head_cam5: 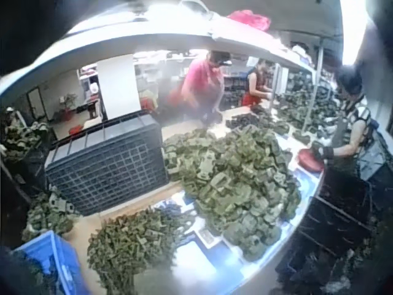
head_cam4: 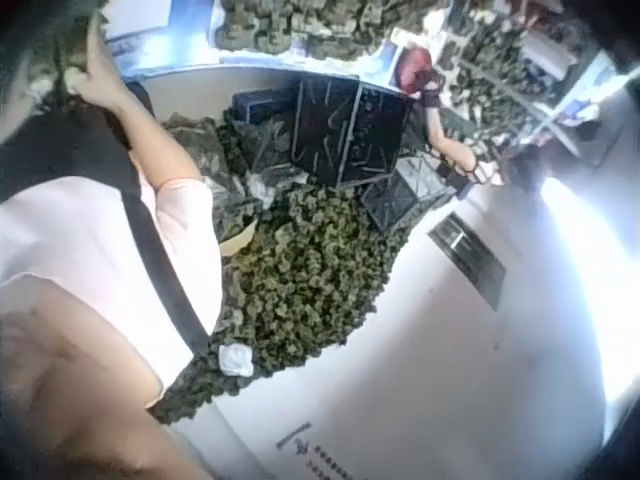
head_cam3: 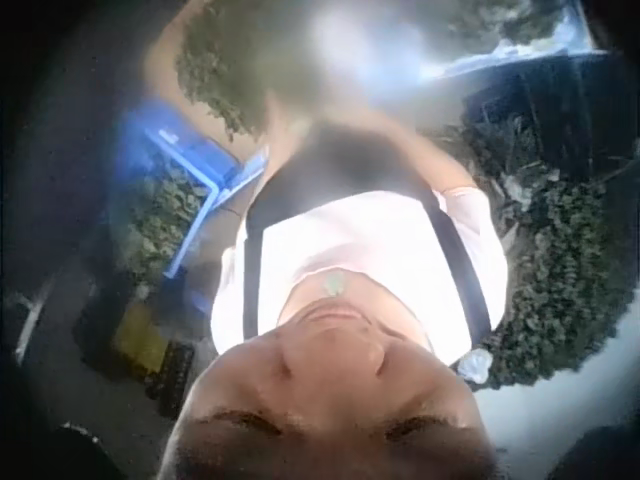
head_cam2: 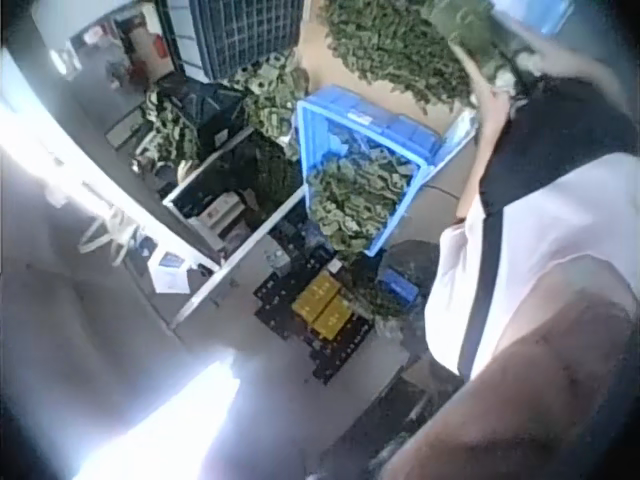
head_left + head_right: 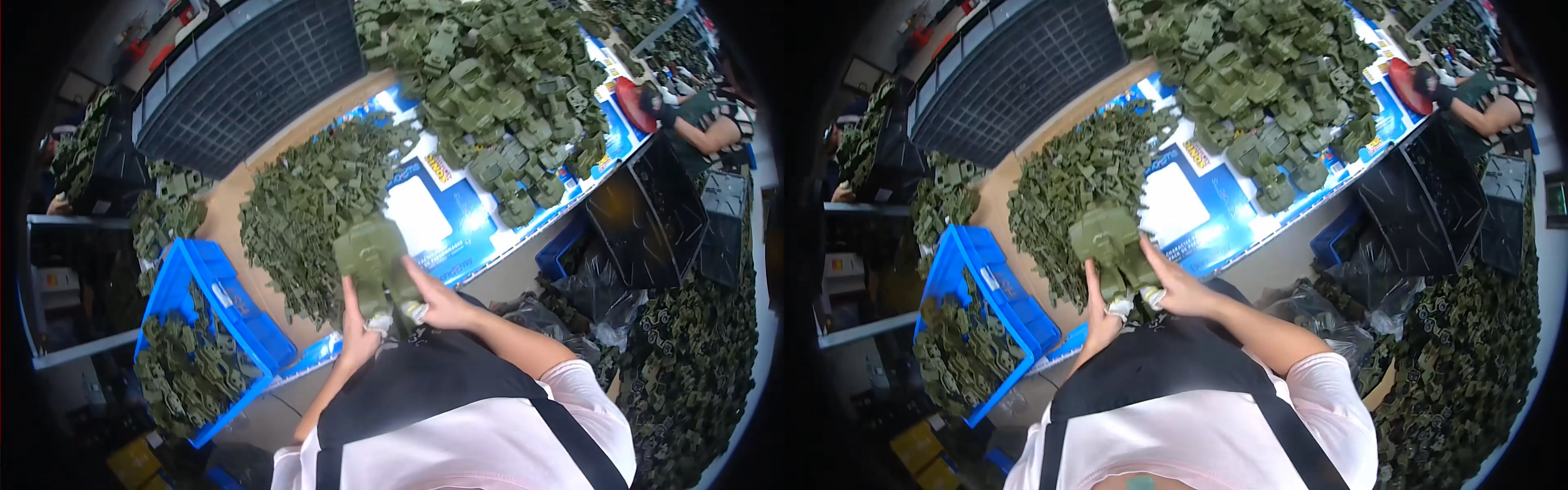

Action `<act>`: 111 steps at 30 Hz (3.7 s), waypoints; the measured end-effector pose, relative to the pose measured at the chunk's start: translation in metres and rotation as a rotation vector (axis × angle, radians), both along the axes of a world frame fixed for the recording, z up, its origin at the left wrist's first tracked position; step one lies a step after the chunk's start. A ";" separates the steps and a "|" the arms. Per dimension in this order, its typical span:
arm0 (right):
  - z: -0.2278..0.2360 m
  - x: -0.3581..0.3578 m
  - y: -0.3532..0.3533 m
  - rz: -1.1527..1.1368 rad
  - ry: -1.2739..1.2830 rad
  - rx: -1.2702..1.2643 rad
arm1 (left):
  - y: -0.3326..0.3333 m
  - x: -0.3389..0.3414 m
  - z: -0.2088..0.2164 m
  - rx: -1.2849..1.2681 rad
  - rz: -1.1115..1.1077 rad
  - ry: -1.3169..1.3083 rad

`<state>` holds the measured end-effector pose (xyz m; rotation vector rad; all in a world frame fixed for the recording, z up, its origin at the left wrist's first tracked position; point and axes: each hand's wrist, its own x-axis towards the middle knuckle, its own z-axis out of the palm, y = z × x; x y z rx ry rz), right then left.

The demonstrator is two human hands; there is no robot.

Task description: The person sorts green plastic military gear components on a table, picking them up and placing them into a blue bin. They repeatedly transfer items from a large pile on the table into the bin, occasionally shaking the bin to settle the contents.

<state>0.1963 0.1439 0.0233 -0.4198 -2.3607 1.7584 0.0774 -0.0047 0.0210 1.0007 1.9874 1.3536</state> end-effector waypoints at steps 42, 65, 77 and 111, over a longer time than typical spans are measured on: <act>0.046 -0.050 0.033 0.247 -0.024 0.519 | -0.003 -0.067 0.040 -0.123 -0.174 -0.681; -0.016 -0.096 0.091 0.275 -0.097 0.059 | -0.020 -0.081 -0.011 -0.078 0.163 -0.951; -0.010 -0.081 0.075 0.100 -0.085 0.470 | -0.029 -0.058 -0.010 0.192 0.487 -1.401; 0.026 -0.026 0.003 0.649 -0.087 0.205 | 0.020 -0.031 -0.003 -0.212 0.233 -1.118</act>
